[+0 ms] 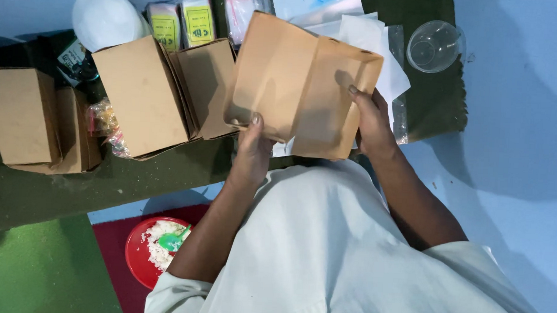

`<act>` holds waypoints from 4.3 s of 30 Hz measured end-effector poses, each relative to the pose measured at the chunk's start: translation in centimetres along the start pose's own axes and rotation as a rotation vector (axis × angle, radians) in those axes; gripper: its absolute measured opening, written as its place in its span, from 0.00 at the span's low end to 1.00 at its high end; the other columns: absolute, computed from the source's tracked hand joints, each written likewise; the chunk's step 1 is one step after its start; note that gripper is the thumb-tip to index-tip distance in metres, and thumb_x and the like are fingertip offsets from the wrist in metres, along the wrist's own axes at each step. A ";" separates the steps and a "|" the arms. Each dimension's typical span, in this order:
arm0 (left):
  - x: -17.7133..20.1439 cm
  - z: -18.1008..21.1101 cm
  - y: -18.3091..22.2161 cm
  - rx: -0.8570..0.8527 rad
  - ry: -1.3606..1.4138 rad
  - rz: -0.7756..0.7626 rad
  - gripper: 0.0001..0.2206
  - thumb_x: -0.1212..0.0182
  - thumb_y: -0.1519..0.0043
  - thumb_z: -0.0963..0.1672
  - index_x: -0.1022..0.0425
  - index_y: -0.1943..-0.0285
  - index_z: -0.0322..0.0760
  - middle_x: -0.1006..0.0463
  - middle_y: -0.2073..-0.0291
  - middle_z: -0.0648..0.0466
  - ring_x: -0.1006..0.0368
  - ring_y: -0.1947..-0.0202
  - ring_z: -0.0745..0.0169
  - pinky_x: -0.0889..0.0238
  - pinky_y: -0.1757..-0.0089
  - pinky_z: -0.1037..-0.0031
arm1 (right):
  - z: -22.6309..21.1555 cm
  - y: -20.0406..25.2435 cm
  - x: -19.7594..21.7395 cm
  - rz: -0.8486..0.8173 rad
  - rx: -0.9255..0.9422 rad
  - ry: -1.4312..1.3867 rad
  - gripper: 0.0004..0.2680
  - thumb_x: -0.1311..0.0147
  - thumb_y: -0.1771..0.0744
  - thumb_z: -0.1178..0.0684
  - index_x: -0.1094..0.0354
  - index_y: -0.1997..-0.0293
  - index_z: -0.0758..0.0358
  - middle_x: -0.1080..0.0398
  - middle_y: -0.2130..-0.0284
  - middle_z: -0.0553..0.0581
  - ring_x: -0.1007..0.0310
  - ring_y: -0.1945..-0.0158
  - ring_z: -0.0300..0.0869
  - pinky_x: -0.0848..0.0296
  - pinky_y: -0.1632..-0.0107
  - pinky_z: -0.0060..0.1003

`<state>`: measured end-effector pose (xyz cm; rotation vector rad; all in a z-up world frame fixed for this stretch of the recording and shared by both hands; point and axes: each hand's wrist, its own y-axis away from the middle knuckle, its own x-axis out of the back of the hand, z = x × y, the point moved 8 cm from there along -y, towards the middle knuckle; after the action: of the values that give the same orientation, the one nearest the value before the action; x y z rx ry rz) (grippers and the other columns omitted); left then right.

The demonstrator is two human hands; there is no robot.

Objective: The person wraps a white food item in paper, folds the paper around it, and places the wrapped item into an open cardboard takeout box. They add a small packet into the box, close the box lid, and set the closed box aside with the other packed boxes.

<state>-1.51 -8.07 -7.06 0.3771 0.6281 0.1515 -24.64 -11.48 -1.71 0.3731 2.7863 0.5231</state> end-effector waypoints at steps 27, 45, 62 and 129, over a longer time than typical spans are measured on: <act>7.2 -2.2 -1.8 0.233 -0.415 0.439 0.16 0.42 0.34 0.53 0.27 0.61 0.38 0.27 0.67 0.48 0.31 0.81 0.55 0.46 0.82 0.73 | 0.3 -3.5 -3.3 -0.098 -0.043 0.528 0.24 0.53 0.28 0.33 0.29 0.50 0.72 0.31 0.61 0.63 0.29 0.50 0.55 0.31 0.47 0.57; 3.2 4.8 3.6 0.179 -0.486 0.430 0.16 0.38 0.35 0.50 0.27 0.53 0.31 0.25 0.70 0.49 0.25 0.74 0.63 0.32 0.72 0.75 | -0.3 -6.0 -1.6 -0.065 0.372 1.454 0.14 0.52 0.29 0.43 0.27 0.52 0.64 0.22 0.68 0.63 0.20 0.65 0.64 0.25 0.67 0.60; 2.7 4.4 4.4 0.218 -0.504 0.370 0.18 0.41 0.39 0.50 0.25 0.47 0.35 0.26 0.69 0.54 0.32 0.74 0.66 0.36 0.70 0.74 | -4.1 -15.5 1.0 -0.356 0.344 1.603 0.28 0.43 0.33 0.39 0.49 0.25 0.54 0.43 0.29 0.64 0.49 0.29 0.64 0.52 0.38 0.69; 3.2 4.2 2.8 0.077 -0.462 0.281 0.10 0.34 0.38 0.43 0.24 0.58 0.27 0.27 0.73 0.46 0.27 0.73 0.62 0.25 0.74 0.71 | 0.3 -2.7 -8.7 -0.267 0.630 1.623 0.24 0.34 0.35 0.56 0.39 0.31 0.61 0.42 0.38 0.69 0.29 0.43 0.71 0.18 0.61 0.67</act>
<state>3.50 -5.90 -4.57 0.5539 0.1229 0.2982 -16.98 -16.41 -1.05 -0.6782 4.3821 -0.4236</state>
